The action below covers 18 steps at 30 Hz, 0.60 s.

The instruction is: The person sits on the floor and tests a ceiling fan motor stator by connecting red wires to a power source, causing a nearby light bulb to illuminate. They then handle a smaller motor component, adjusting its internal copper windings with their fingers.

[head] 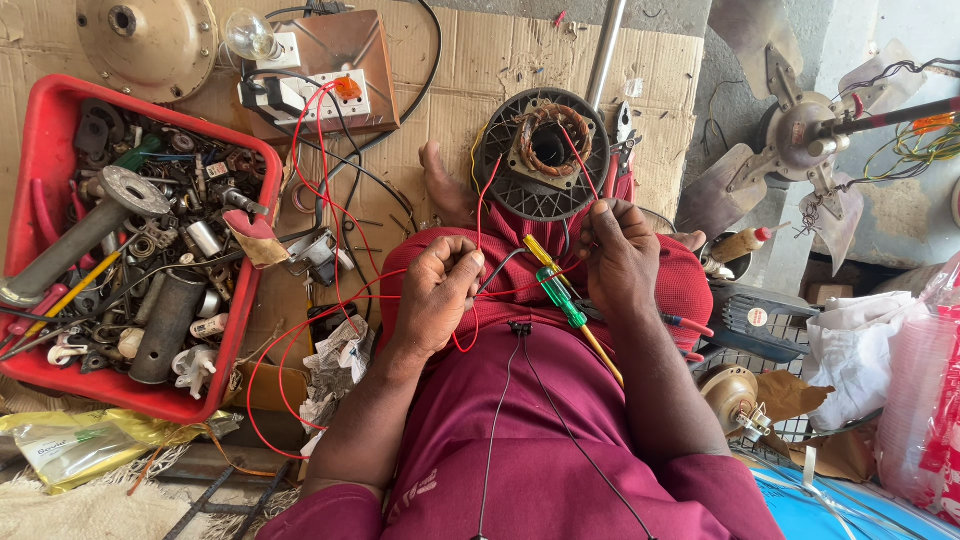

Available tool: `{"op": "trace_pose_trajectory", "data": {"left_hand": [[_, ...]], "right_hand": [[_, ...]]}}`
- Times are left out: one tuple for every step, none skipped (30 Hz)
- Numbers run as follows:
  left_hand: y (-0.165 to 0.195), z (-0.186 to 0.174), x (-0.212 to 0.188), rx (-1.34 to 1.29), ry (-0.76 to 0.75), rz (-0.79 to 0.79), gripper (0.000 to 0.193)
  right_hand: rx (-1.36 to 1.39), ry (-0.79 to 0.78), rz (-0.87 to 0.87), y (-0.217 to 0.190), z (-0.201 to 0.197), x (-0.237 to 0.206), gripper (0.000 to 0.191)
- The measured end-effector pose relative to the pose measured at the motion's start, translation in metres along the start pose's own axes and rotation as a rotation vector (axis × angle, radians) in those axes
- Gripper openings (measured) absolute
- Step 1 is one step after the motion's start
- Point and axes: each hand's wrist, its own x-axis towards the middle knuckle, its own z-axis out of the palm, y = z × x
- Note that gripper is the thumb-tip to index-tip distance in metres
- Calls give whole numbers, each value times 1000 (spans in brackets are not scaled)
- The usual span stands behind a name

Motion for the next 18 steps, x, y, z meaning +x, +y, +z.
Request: {"op": "trace_pose_trajectory", "data": {"left_hand": [[0, 0, 0, -6, 0, 1, 7], [0, 0, 0, -8, -1, -1, 8], [0, 0, 0, -10, -2, -3, 8], [0, 0, 0, -12, -2, -6, 8], [-1, 0, 0, -11, -2, -4, 8], [-1, 0, 0, -10, -2, -3, 8], [-1, 0, 0, -8, -2, -1, 8], [-1, 0, 0, -5, 2, -4, 8], [-1, 0, 0, -2, 6, -6, 8], [-1, 0, 0, 2, 10, -9, 8], [-2, 0, 0, 2, 7, -6, 8], [-2, 0, 0, 3, 5, -4, 8], [-2, 0, 0, 4, 2, -2, 8], [-2, 0, 0, 7, 5, -4, 8], [-2, 0, 0, 9, 7, -6, 8], [-2, 0, 0, 11, 9, -8, 8], [-2, 0, 0, 5, 4, -4, 8], [-2, 0, 0, -1, -1, -1, 8]], "right_hand": [[2, 1, 2, 0, 0, 0, 10], [5, 2, 5, 1, 0, 0, 10], [4, 1, 3, 1, 0, 0, 9], [3, 1, 1, 1, -1, 0, 9], [2, 0, -1, 2, -1, 0, 9], [1, 0, 0, 2, -1, 1, 9], [0, -1, 0, 2, -1, 1, 9], [-1, -2, 1, 2, -1, 1, 9], [-4, 4, 2, 2, -1, 1, 9], [-7, 9, 4, 2, -1, 1, 9], [-10, 15, 5, 2, -1, 1, 9], [-9, 17, 7, 2, -1, 0, 9], [-8, 19, 8, 2, -1, 0, 9], [-8, 21, 9, 2, -1, 0, 9], [-9, 19, 9, 2, -1, 0, 9], [-11, 18, 9, 2, 0, 0, 9], [-12, 17, 9, 2, 0, 0, 9], [-12, 20, 9, 2, 0, 0, 9]]}}
